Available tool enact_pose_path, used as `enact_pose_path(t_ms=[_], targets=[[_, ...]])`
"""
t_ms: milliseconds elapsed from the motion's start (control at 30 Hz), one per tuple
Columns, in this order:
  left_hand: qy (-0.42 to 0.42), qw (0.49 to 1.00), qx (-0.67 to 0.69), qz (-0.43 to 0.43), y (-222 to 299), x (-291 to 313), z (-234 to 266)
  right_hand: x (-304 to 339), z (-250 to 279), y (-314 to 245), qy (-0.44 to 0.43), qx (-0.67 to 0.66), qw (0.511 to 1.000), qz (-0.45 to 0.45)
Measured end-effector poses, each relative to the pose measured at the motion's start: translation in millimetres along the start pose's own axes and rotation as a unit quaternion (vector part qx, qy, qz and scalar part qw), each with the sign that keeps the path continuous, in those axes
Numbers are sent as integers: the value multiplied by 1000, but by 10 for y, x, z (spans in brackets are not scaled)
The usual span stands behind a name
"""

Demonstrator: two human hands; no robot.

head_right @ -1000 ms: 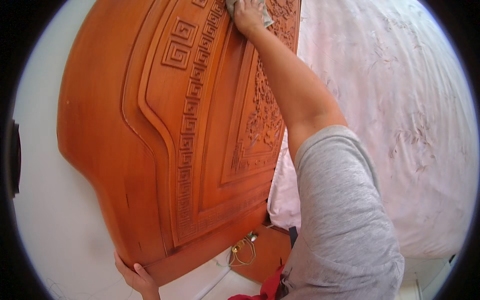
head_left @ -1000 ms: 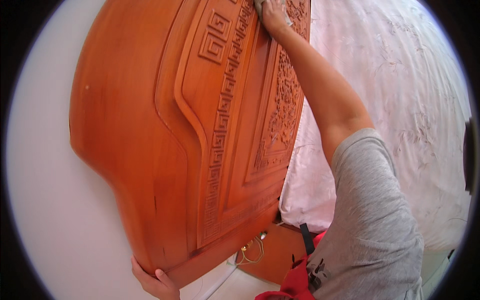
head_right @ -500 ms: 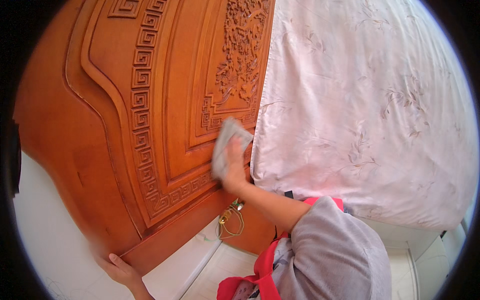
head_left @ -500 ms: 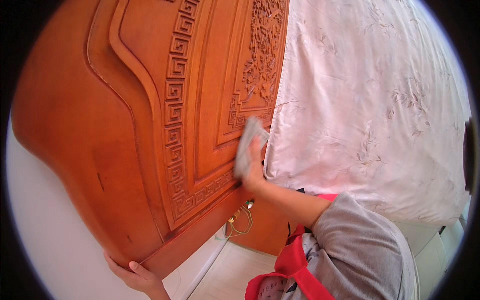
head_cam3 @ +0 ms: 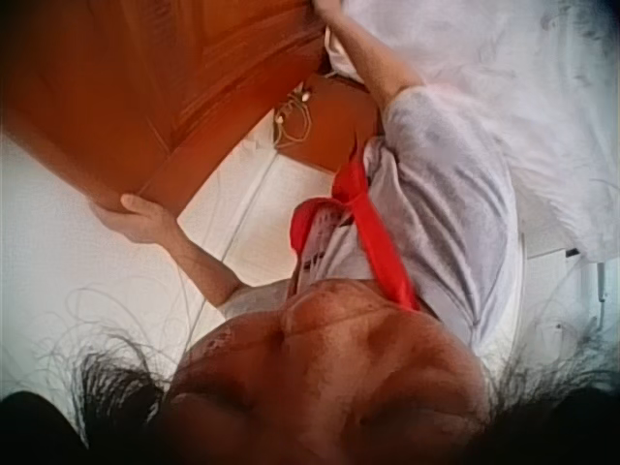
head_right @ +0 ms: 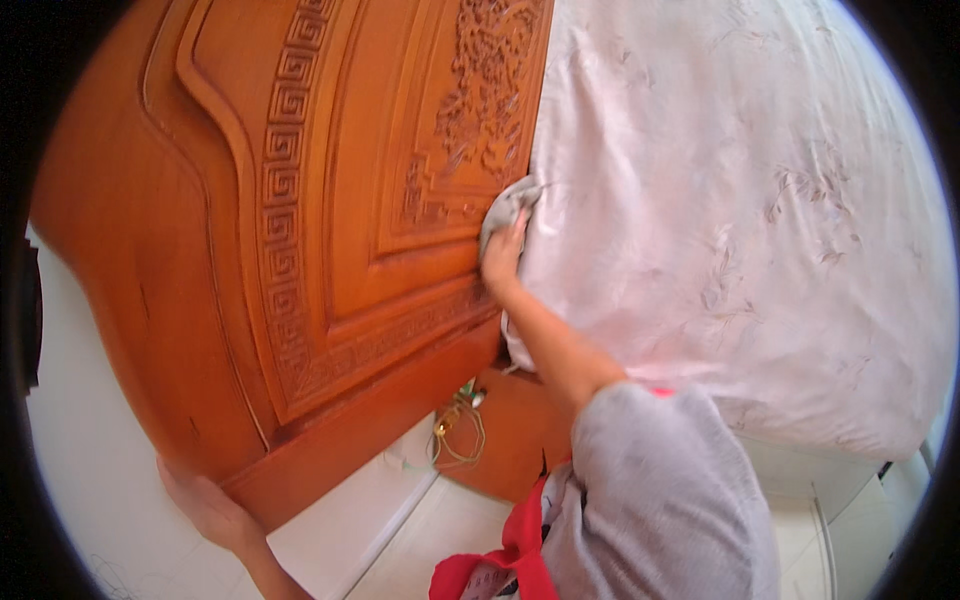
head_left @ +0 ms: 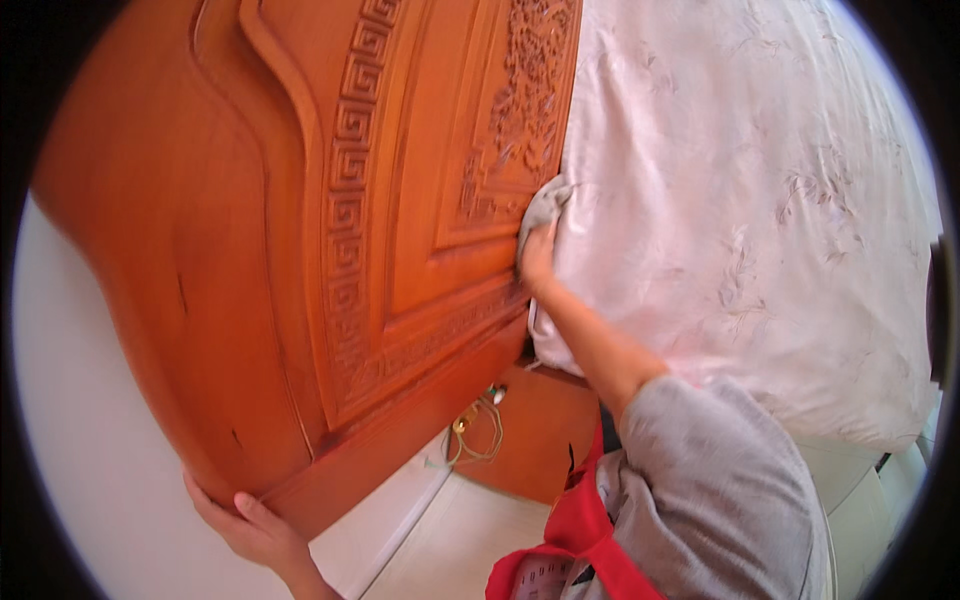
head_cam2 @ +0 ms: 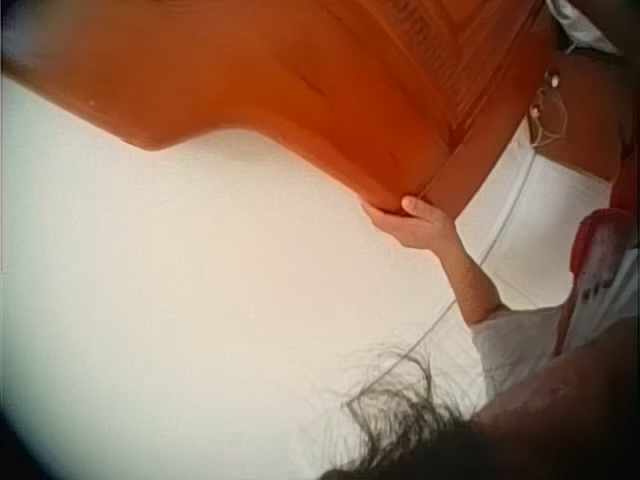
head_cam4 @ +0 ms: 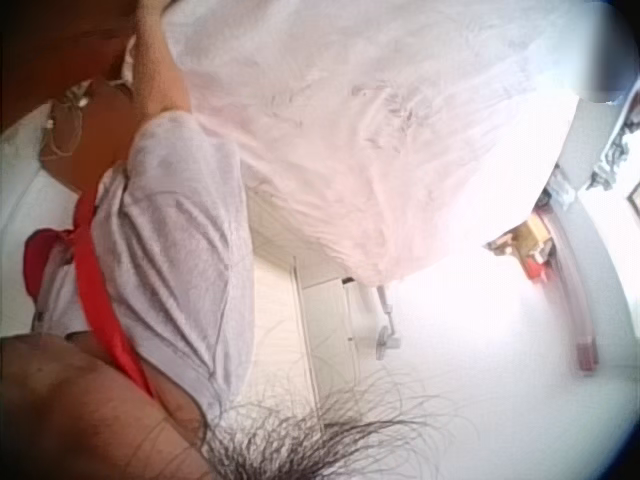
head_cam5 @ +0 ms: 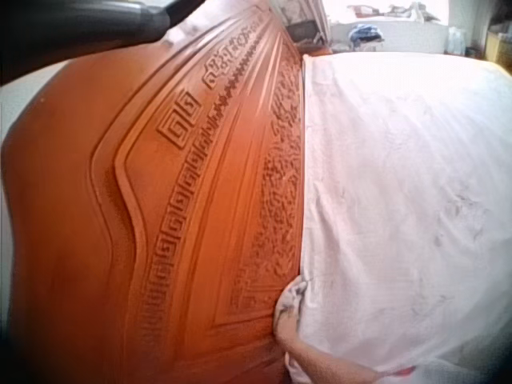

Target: The person wipes a nightstand and a wooden headboard with a cloth, then cleans the edges of a dresser and the lower frame of the bed.

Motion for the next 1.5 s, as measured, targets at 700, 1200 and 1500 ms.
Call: enact_pose_path(t_ms=[700, 1200, 1500], targets=[[55, 998, -31, 11, 15, 108, 221, 2419, -342, -2041, -254, -14, 947, 195], [76, 995, -65, -14, -50, 124, 68, 2016, -13, -1258, -214, 20, 961, 175], [48, 999, 9, -15, 37, 74, 72, 1483, 503, 305, -204, 164, 965, 13]])
Point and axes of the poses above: each hand's wrist, its own x-axis away from the middle knuckle, its own z-axis out of the back of the hand, y = z × x, the point moved 8 cm from there along -x, towards the middle knuckle, and after that the axes turned 4 degrees about -x, right-handed, at the moved point
